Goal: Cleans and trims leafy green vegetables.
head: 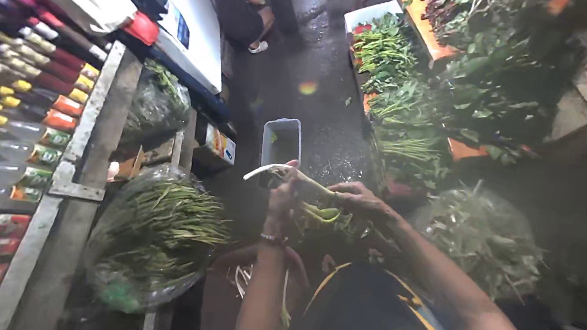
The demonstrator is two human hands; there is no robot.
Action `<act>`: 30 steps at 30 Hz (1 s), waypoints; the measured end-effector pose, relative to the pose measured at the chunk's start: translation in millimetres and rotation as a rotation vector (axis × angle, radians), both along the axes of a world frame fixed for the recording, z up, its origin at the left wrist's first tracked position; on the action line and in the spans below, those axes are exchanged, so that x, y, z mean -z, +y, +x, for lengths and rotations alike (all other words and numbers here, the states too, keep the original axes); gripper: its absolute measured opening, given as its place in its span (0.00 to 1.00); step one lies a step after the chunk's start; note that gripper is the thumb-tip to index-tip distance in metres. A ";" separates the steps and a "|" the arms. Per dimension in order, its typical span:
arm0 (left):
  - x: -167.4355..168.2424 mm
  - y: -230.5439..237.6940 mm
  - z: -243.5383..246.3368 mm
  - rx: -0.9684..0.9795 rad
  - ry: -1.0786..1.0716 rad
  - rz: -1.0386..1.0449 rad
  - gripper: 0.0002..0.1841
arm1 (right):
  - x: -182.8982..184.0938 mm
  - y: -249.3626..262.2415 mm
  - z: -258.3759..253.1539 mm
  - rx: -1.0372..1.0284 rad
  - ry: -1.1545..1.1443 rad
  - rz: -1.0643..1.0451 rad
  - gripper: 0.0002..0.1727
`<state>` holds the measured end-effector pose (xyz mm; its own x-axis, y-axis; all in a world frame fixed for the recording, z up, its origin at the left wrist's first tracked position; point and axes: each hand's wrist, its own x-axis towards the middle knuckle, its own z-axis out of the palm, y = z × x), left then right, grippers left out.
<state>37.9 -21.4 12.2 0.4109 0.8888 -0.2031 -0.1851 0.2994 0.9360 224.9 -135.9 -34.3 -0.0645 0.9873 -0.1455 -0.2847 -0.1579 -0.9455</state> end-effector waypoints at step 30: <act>-9.0 7.0 -66.9 0.179 0.507 0.245 0.15 | -42.7 70.0 -90.9 0.402 -0.128 0.100 0.10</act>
<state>-29.0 -14.4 21.2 0.4638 0.8605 -0.2108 0.3371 0.0487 0.9402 134.0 -65.9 8.4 0.3400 0.9400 -0.0292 -0.1838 0.0360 -0.9823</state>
